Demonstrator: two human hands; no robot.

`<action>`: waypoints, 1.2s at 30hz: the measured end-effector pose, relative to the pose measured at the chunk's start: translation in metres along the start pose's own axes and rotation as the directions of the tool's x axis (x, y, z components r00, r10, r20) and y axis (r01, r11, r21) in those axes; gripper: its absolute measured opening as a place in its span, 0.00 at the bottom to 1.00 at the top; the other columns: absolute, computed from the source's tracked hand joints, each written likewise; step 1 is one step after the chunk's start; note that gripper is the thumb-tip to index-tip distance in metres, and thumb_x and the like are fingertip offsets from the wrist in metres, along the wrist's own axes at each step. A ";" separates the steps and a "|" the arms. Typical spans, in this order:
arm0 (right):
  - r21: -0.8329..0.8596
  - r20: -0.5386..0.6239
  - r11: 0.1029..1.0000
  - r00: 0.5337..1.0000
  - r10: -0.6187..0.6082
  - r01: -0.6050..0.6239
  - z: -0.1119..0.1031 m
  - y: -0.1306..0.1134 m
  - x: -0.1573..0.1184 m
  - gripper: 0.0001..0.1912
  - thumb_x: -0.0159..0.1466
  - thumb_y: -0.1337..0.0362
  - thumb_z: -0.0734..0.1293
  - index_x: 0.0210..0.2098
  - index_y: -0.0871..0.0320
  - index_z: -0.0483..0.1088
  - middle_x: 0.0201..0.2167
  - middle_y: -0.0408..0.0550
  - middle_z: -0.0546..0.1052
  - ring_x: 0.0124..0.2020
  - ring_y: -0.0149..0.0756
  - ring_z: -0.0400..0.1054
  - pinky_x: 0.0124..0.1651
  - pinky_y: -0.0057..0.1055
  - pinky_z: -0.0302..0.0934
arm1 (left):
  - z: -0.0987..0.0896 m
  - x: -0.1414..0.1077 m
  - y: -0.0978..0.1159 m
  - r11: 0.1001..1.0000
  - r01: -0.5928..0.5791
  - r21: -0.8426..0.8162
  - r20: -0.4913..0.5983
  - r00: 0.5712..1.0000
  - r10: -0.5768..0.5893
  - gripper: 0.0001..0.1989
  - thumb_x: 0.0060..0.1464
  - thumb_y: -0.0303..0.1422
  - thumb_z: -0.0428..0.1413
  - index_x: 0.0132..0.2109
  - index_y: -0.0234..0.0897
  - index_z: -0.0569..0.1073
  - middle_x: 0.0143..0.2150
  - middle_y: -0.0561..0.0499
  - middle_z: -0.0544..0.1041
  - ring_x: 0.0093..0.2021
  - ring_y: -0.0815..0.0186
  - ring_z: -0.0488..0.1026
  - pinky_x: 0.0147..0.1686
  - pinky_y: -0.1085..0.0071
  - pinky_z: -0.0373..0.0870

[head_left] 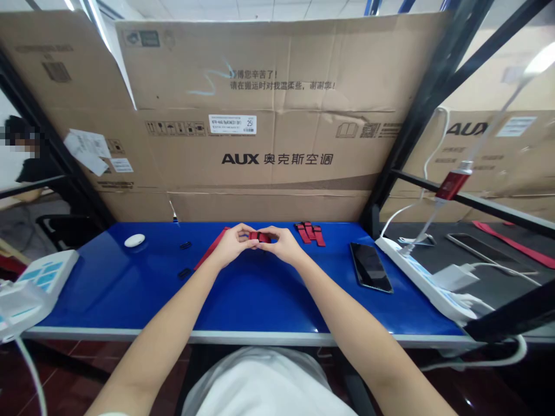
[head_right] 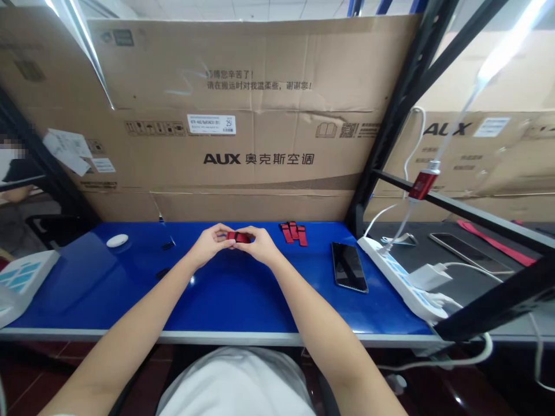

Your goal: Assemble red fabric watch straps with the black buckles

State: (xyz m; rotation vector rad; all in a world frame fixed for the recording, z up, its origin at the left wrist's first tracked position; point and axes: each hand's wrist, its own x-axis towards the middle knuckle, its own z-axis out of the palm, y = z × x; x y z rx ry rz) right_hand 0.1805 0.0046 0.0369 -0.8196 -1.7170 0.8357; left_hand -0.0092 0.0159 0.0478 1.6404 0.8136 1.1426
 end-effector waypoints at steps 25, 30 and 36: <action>-0.408 0.208 0.905 0.977 -0.037 0.121 -0.026 0.013 0.002 0.12 0.57 0.54 0.72 0.33 0.56 0.79 0.27 0.46 0.78 0.29 0.37 0.69 0.36 0.32 0.60 | -0.019 0.007 -0.019 0.983 0.183 0.034 -0.053 0.982 -0.181 0.14 0.43 0.35 0.67 0.38 0.34 0.76 0.27 0.50 0.78 0.25 0.66 0.74 0.30 0.69 0.71; -0.558 0.227 0.824 0.973 0.040 0.096 -0.031 0.038 0.006 0.14 0.56 0.61 0.73 0.42 0.54 0.78 0.37 0.47 0.77 0.38 0.37 0.69 0.43 0.32 0.61 | -0.022 0.005 -0.029 0.895 0.139 0.423 0.055 0.982 -0.178 0.10 0.49 0.36 0.62 0.37 0.35 0.79 0.29 0.48 0.79 0.29 0.62 0.76 0.34 0.67 0.73; -0.756 -0.084 0.630 0.981 0.174 -0.177 -0.012 0.055 0.007 0.19 0.61 0.57 0.70 0.50 0.57 0.73 0.49 0.53 0.73 0.52 0.43 0.65 0.55 0.36 0.59 | -0.016 0.000 -0.037 0.695 -0.176 0.697 0.241 0.971 0.004 0.11 0.52 0.36 0.61 0.42 0.38 0.81 0.46 0.46 0.78 0.46 0.60 0.75 0.51 0.64 0.69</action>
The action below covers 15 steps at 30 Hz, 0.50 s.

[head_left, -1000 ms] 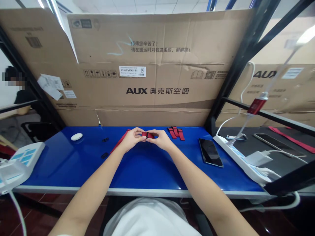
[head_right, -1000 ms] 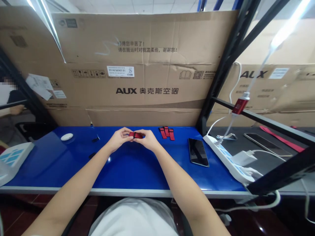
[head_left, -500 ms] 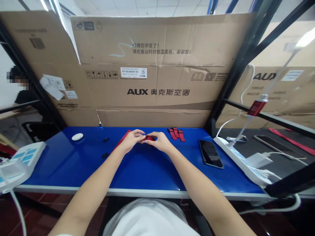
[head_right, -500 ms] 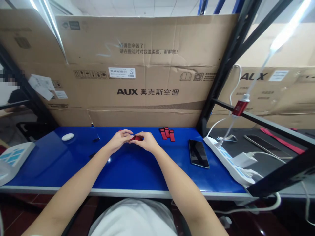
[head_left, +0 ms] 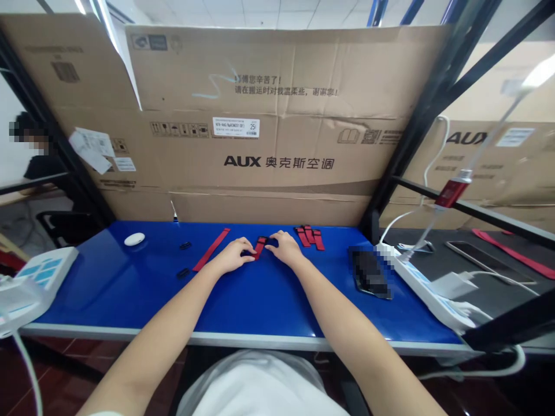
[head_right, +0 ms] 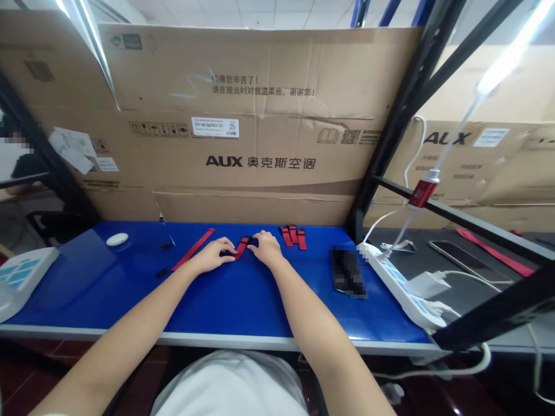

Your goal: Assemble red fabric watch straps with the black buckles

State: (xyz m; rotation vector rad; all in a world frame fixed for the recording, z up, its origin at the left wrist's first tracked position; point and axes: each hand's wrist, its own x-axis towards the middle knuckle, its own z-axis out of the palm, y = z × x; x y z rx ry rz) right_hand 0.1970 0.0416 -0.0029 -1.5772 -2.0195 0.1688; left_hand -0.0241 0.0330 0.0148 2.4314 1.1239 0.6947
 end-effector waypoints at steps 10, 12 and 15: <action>-0.104 0.217 0.994 0.976 -0.003 0.026 0.005 -0.008 -0.015 0.29 0.70 0.55 0.53 0.66 0.61 0.56 0.70 0.53 0.52 0.71 0.45 0.42 0.70 0.43 0.35 | 0.027 0.007 0.001 0.948 -0.041 0.317 -0.086 0.994 0.072 0.16 0.64 0.37 0.50 0.50 0.36 0.77 0.53 0.43 0.77 0.55 0.56 0.71 0.58 0.60 0.64; -0.099 0.245 0.995 0.969 0.008 0.017 0.005 -0.009 -0.016 0.31 0.70 0.52 0.51 0.68 0.61 0.53 0.71 0.52 0.49 0.72 0.44 0.39 0.70 0.42 0.33 | 0.026 0.006 0.005 0.941 -0.031 0.337 -0.074 0.995 0.060 0.18 0.64 0.39 0.48 0.52 0.36 0.76 0.54 0.42 0.76 0.55 0.56 0.70 0.58 0.59 0.63; -0.086 0.278 0.996 0.960 0.017 0.008 0.002 -0.008 -0.016 0.36 0.69 0.45 0.48 0.69 0.60 0.50 0.71 0.50 0.46 0.72 0.43 0.36 0.71 0.41 0.30 | 0.020 0.003 0.010 0.939 0.021 0.344 -0.055 0.998 -0.002 0.23 0.64 0.43 0.47 0.59 0.35 0.70 0.59 0.41 0.71 0.59 0.54 0.67 0.59 0.59 0.62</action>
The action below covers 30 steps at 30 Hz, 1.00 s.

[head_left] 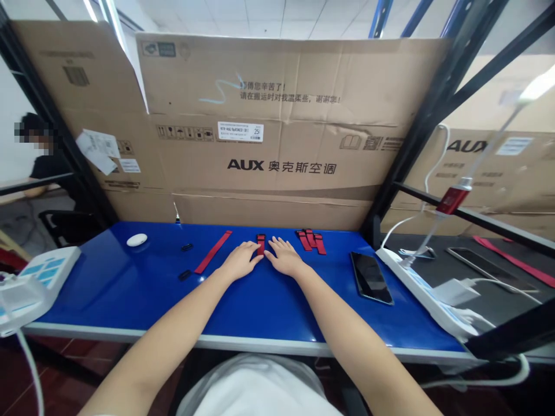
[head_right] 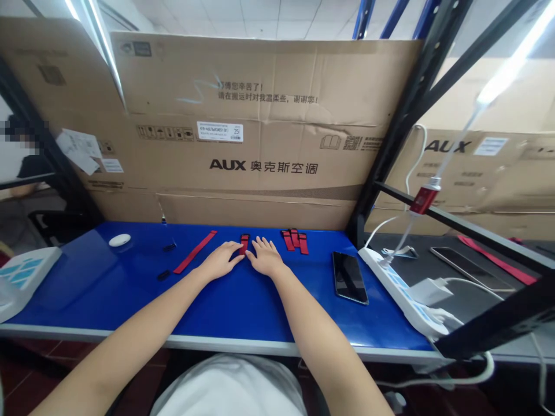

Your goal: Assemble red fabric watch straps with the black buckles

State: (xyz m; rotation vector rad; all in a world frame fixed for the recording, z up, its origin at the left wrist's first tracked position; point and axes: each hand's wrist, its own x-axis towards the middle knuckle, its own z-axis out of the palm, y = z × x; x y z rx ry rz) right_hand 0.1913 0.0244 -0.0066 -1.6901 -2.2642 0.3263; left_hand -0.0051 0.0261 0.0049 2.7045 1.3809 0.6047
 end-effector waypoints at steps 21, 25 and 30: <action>-0.042 0.058 0.998 0.997 0.041 -0.038 -0.004 -0.001 -0.003 0.40 0.66 0.40 0.51 0.70 0.55 0.46 0.72 0.47 0.41 0.73 0.42 0.31 0.70 0.43 0.26 | -0.004 -0.002 -0.009 0.977 0.206 0.049 0.219 0.952 -0.212 0.37 0.61 0.57 0.37 0.69 0.41 0.55 0.73 0.45 0.46 0.72 0.51 0.41 0.67 0.52 0.40; -0.029 0.070 0.998 0.996 0.060 -0.058 -0.004 -0.003 -0.003 0.39 0.66 0.41 0.52 0.70 0.55 0.46 0.72 0.47 0.41 0.73 0.43 0.31 0.70 0.44 0.25 | -0.005 -0.001 -0.009 0.976 0.210 0.048 0.228 0.949 -0.216 0.37 0.61 0.56 0.38 0.69 0.40 0.55 0.73 0.44 0.47 0.72 0.50 0.41 0.67 0.52 0.40; -0.023 0.072 0.998 0.996 0.057 -0.056 -0.005 -0.004 -0.004 0.39 0.67 0.42 0.52 0.70 0.56 0.46 0.72 0.47 0.42 0.73 0.44 0.31 0.70 0.46 0.26 | -0.006 -0.002 -0.011 0.980 0.196 0.023 0.226 0.954 -0.196 0.36 0.61 0.55 0.39 0.69 0.40 0.57 0.72 0.43 0.47 0.72 0.50 0.41 0.67 0.51 0.40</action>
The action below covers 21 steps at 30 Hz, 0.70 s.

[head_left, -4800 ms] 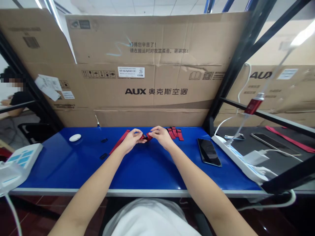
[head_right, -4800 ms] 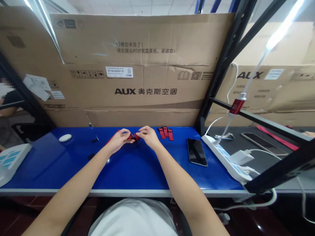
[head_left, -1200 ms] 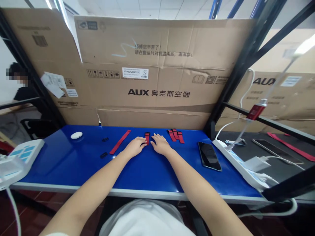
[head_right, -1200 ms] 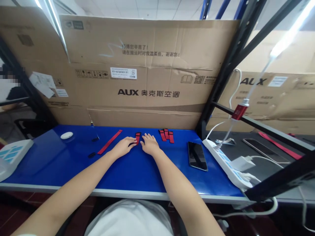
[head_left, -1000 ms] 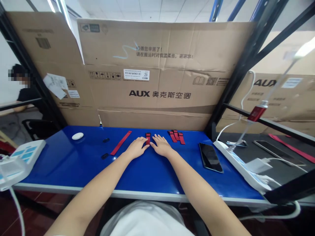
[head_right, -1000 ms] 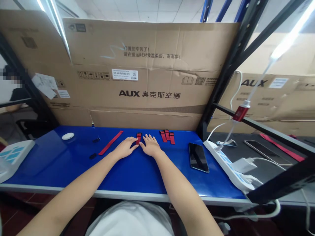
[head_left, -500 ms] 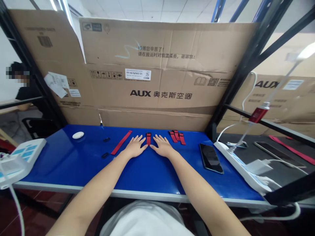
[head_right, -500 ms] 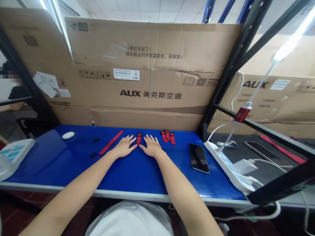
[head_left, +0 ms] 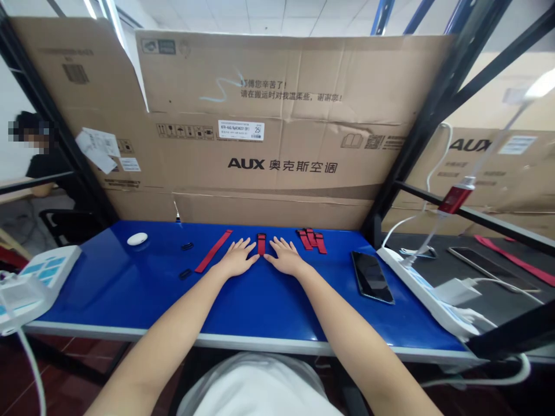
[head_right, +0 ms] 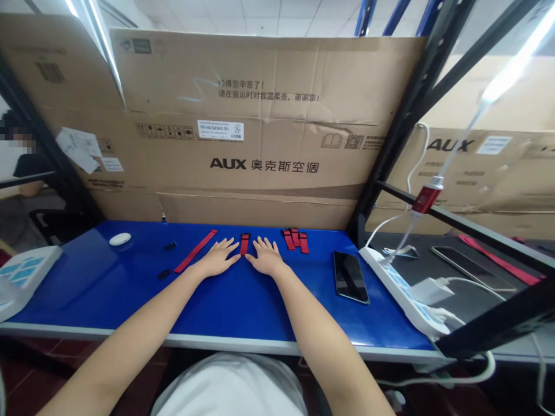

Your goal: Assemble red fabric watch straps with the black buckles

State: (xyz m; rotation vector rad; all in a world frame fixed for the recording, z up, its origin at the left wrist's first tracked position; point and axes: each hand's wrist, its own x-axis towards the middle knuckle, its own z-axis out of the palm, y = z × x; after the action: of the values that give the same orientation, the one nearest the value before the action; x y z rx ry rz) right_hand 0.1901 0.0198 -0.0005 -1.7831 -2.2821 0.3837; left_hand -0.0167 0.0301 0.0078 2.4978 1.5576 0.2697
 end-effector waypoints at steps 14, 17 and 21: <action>0.005 -0.007 1.000 1.000 -0.006 0.006 0.001 0.001 0.001 0.39 0.67 0.42 0.52 0.70 0.57 0.46 0.72 0.49 0.42 0.73 0.45 0.31 0.70 0.47 0.26 | 0.001 0.000 0.000 1.000 -0.006 -0.016 0.011 1.000 0.006 0.34 0.62 0.53 0.40 0.69 0.41 0.57 0.72 0.44 0.49 0.72 0.51 0.42 0.67 0.51 0.39; 0.003 -0.004 1.000 1.000 -0.003 0.003 0.000 -0.002 -0.001 0.38 0.67 0.43 0.52 0.70 0.58 0.47 0.72 0.50 0.43 0.72 0.46 0.32 0.70 0.48 0.26 | 0.002 -0.003 0.004 0.996 0.086 0.010 -0.020 0.996 -0.085 0.35 0.60 0.56 0.41 0.68 0.43 0.59 0.73 0.44 0.47 0.72 0.47 0.39 0.66 0.47 0.38; -0.021 -0.090 0.999 0.996 -0.026 0.024 0.002 -0.012 -0.009 0.37 0.68 0.51 0.56 0.70 0.59 0.43 0.72 0.57 0.40 0.71 0.52 0.37 0.68 0.51 0.34 | 0.000 -0.009 0.009 0.875 0.473 0.108 -0.200 0.872 -0.447 0.37 0.57 0.56 0.41 0.64 0.36 0.65 0.73 0.36 0.44 0.70 0.33 0.35 0.62 0.35 0.35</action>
State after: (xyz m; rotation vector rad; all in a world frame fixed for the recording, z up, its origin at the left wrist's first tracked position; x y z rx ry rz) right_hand 0.1804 0.0086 0.0019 -1.7426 -2.2513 0.2704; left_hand -0.0125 0.0180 0.0099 2.1517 2.2632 0.3028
